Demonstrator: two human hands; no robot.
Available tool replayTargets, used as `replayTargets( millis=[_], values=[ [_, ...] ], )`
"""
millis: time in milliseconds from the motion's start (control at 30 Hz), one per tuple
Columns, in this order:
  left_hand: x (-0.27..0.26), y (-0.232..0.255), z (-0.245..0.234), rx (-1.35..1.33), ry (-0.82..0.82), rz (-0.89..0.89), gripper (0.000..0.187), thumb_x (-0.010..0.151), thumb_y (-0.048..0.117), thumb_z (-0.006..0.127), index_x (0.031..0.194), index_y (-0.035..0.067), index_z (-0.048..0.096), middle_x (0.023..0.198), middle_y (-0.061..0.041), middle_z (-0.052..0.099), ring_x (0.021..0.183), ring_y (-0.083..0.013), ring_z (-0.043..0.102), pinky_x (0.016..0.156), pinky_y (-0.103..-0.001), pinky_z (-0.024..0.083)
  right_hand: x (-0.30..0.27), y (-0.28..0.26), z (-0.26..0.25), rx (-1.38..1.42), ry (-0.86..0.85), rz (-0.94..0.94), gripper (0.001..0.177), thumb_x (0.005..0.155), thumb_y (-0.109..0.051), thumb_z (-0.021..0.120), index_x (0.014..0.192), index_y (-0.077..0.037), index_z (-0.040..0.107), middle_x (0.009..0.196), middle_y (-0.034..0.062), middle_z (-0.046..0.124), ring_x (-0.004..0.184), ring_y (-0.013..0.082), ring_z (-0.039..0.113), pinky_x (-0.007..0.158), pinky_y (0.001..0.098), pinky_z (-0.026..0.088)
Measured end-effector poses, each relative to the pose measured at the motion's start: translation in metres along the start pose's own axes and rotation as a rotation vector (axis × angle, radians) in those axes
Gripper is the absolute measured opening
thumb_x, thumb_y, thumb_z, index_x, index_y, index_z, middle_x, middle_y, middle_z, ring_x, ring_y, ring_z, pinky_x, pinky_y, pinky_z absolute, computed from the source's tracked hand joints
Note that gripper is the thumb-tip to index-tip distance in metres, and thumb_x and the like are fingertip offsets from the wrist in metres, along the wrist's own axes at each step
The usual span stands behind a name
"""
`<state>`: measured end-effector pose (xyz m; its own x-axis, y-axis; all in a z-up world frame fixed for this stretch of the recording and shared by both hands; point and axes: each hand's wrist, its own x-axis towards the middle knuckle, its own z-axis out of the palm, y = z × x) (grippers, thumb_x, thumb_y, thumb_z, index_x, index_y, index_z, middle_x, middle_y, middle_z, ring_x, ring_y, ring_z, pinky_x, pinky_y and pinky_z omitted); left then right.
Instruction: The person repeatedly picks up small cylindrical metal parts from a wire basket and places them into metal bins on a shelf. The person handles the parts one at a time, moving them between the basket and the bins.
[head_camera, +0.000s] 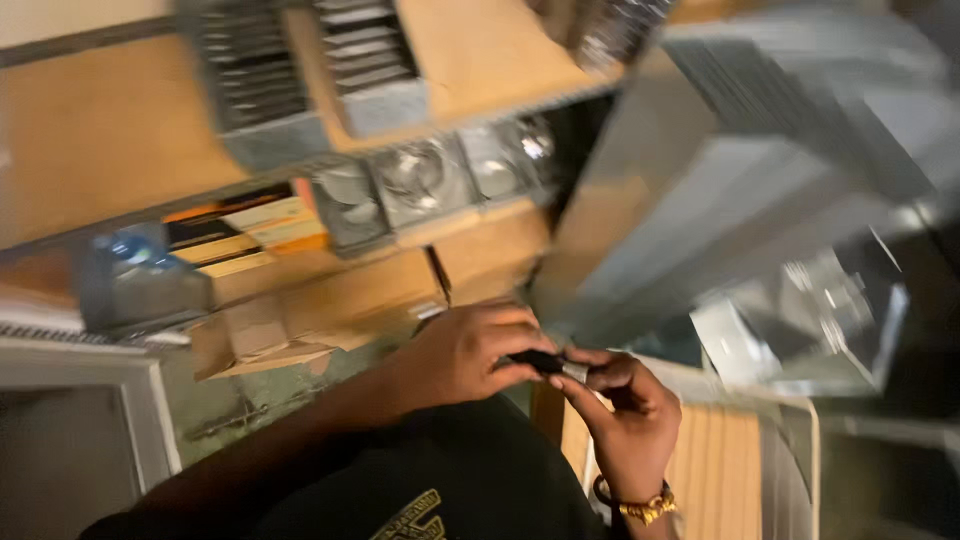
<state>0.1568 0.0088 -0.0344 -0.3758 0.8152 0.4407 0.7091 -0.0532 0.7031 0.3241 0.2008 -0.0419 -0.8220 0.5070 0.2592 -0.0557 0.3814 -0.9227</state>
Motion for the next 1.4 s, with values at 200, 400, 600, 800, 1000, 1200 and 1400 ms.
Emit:
replayTargets(
  millis=[200,400,600,800,1000,1200,1400],
  values=[
    [-0.036,-0.059,-0.059,0.235,0.017,-0.062,0.032,0.112,0.034,0.074,0.136,0.013,0.08,0.13,-0.006,0.076,0.119,-0.0278,0.075,0.102,-0.041,0.058,0.054,0.016,0.063,0.194,-0.258,0.018,0.05,0.079,0.004,0.102,0.098,-0.01,0.058,0.097,0.0075,0.067,0.145,0.0314,0.081,0.094,0.0304,0.061],
    [-0.042,-0.106,-0.234,0.145,0.317,-0.443,0.037,0.109,0.011,0.057,0.128,0.006,0.089,0.102,-0.012,0.088,0.077,-0.0209,0.073,0.072,-0.039,0.058,0.106,0.007,0.115,0.222,-0.355,0.042,0.038,0.083,0.006,0.096,0.11,-0.005,0.071,0.133,0.0193,0.082,0.127,0.0244,0.081,0.112,0.0377,0.07],
    [-0.031,-0.262,-0.335,0.825,0.209,-0.711,0.014,0.106,0.019,0.082,0.111,0.006,0.081,0.113,-0.017,0.078,0.106,-0.0457,0.075,0.078,-0.063,0.058,0.147,-0.009,0.151,0.208,-0.401,0.048,0.021,0.093,0.004,0.089,0.106,-0.001,0.073,0.119,0.0203,0.081,0.12,0.0259,0.083,0.107,0.0356,0.071],
    [-0.01,-0.397,-0.34,0.99,-0.113,-0.665,0.006,0.091,0.009,0.08,0.089,0.004,0.08,0.093,-0.018,0.08,0.093,-0.0436,0.082,0.075,-0.059,0.065,0.166,-0.005,0.168,0.219,-0.247,0.049,0.017,0.097,0.006,0.085,0.1,-0.004,0.07,0.11,0.0141,0.081,0.113,0.022,0.081,0.106,0.0331,0.065],
    [-0.004,-0.4,-0.339,1.024,-0.081,-0.693,0.025,0.087,-0.012,0.078,0.08,0.01,0.068,0.083,-0.008,0.07,0.082,-0.0324,0.077,0.064,-0.051,0.064,0.159,-0.007,0.169,0.176,-0.083,0.212,0.013,0.096,0.006,0.086,0.099,-0.001,0.076,0.107,0.015,0.084,0.109,0.0236,0.083,0.102,0.0347,0.068],
    [0.002,-0.4,-0.337,1.258,-0.094,-0.712,0.02,0.094,0.003,0.076,0.087,0.016,0.089,0.09,-0.011,0.089,0.085,-0.0372,0.089,0.067,-0.05,0.069,0.137,0.004,0.156,0.157,-0.082,0.182,0.01,0.1,0.001,0.086,0.099,-0.004,0.077,0.101,0.0085,0.082,0.101,0.0165,0.076,0.095,0.0319,0.062],
    [-0.012,-0.389,-0.336,1.301,-0.085,-0.61,0.003,0.084,0.015,0.088,0.083,0.014,0.087,0.083,-0.014,0.086,0.082,-0.0377,0.088,0.064,-0.051,0.068,0.099,0.006,0.126,0.066,0.035,0.326,0.008,0.101,-0.006,0.087,0.099,-0.005,0.08,0.096,0.0071,0.083,0.095,0.0147,0.074,0.09,0.0307,0.058]
  ],
)
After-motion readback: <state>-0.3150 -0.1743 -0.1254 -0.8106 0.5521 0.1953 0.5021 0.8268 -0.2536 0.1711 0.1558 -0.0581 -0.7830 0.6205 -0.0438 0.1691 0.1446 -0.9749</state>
